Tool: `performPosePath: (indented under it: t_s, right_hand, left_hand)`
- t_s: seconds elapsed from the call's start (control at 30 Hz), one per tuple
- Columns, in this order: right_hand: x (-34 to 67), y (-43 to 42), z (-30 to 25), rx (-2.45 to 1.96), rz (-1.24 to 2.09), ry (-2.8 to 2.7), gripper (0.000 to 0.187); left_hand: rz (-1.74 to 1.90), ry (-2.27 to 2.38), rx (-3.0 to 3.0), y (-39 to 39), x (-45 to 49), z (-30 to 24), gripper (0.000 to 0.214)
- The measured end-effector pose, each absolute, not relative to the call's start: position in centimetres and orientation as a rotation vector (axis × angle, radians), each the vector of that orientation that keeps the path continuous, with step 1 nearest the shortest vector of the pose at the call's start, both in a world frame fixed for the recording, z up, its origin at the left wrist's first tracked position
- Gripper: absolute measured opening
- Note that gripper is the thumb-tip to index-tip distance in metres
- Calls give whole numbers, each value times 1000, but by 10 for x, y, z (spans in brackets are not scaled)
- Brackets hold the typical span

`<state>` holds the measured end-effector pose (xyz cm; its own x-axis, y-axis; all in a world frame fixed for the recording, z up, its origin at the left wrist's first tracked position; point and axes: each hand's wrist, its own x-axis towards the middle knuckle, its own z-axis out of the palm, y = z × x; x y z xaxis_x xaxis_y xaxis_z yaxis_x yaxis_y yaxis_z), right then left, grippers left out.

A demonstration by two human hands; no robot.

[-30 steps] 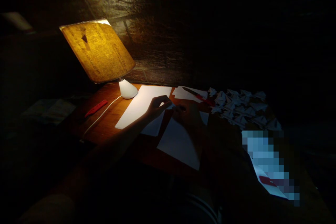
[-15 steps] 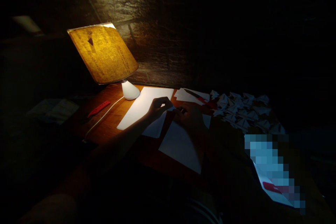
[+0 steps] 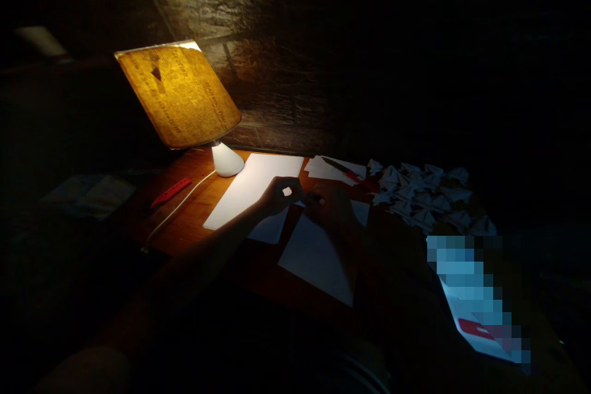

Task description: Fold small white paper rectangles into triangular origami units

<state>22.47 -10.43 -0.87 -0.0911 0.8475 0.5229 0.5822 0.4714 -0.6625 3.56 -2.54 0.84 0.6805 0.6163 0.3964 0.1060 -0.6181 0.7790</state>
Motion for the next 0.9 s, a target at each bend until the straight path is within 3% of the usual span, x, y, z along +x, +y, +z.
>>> performPosePath:
  t_s: [0.4,0.9]
  right_hand:
    - [223,-107,-6,-1314,380,-1800,35]
    - [225,-107,-1,-1280,597,-1757,17]
  left_hand:
    - [938,625,1912,-26,39,13,34]
    - [918,679,1819,-25,40,14,35]
